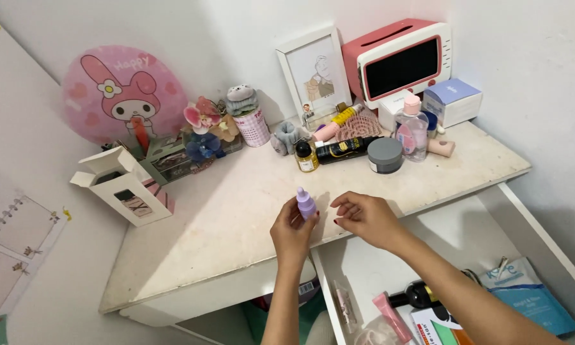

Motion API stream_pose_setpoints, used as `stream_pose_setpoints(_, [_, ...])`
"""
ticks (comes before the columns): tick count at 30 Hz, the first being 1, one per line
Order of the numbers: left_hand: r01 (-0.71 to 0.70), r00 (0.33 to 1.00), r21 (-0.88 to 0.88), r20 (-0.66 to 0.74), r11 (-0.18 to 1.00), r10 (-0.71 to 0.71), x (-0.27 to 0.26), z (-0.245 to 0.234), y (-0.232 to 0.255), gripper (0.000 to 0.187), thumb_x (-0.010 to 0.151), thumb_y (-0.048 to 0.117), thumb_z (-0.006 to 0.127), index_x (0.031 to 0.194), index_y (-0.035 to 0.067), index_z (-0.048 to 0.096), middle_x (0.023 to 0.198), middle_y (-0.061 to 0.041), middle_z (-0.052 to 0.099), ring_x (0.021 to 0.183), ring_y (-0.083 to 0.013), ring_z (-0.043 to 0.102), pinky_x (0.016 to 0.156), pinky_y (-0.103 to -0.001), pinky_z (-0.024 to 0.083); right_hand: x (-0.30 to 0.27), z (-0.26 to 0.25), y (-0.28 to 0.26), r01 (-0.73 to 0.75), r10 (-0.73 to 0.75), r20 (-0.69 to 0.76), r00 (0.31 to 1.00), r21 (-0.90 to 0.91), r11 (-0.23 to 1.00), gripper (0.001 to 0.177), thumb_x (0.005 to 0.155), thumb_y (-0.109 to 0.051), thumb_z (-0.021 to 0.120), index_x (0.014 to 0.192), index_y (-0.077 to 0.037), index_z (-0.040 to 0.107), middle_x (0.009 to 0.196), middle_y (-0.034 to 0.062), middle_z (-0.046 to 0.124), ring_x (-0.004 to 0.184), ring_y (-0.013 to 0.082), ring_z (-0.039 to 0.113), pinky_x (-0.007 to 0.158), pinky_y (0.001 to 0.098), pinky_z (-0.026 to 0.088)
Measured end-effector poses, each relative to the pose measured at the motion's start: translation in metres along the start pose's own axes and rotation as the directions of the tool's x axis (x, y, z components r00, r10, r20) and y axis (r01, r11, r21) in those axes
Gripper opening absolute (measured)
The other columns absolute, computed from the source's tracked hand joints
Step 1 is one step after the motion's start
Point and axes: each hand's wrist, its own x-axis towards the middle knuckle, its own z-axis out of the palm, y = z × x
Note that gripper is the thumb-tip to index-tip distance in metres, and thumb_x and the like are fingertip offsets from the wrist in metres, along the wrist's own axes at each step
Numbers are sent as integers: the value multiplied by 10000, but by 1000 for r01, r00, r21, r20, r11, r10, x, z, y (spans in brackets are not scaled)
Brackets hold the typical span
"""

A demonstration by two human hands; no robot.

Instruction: The person organizes cosmetic items by moving them from the desk surface into an open drawer. They handle bottles, tubes, boxes, and a hairbrush one at a time, placing each into the drawer until the desk is cleared and the drawer is filled.

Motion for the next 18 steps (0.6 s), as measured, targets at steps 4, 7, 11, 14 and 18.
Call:
stream_pose_setpoints(4, [44,999,27,9,999,-45,-2,0,6,501,671,-15,725,1143,-34,561,1056,-238,619,1008,-366,605,869,-388,518,0,7,-16,-13,13,12,1000,12,1000,411,678,-14,702,1075,-75,616,927,155,662,903,253,655,774,327,555])
stream_pose_setpoints(7, [-7,998,-18,63,1000,8,-11,5,5,436,637,18,771,1046,-18,625,933,-202,660,904,-313,657,761,-335,556,-8,3,-28,50,-47,57,997,-37,998,591,653,-16,722,1200,-100,517,986,179,629,954,309,629,811,371,541])
stream_pose_setpoints(11, [-10,991,-12,135,1000,11,-31,11,5,455,588,87,819,991,-6,630,861,-166,675,801,-246,672,689,-289,572,-28,-11,-22,64,-68,86,994,51,997,675,613,-32,748,1238,-124,511,912,177,653,847,287,658,771,377,547])
stream_pose_setpoints(14, [13,975,-6,223,1000,-11,-58,18,5,464,585,125,827,976,-10,619,862,-185,667,800,-281,675,667,-302,577,-57,-20,-24,4,-14,127,992,82,997,724,591,-14,744,1259,-138,495,900,159,667,802,252,674,761,366,560])
stream_pose_setpoints(18, [43,906,-37,422,998,-23,-87,24,8,293,695,181,730,940,58,628,821,-39,674,749,-85,620,676,-218,574,-81,-43,-10,21,-5,259,966,-56,998,695,618,-146,796,1229,-206,470,897,28,701,790,142,726,746,251,604])
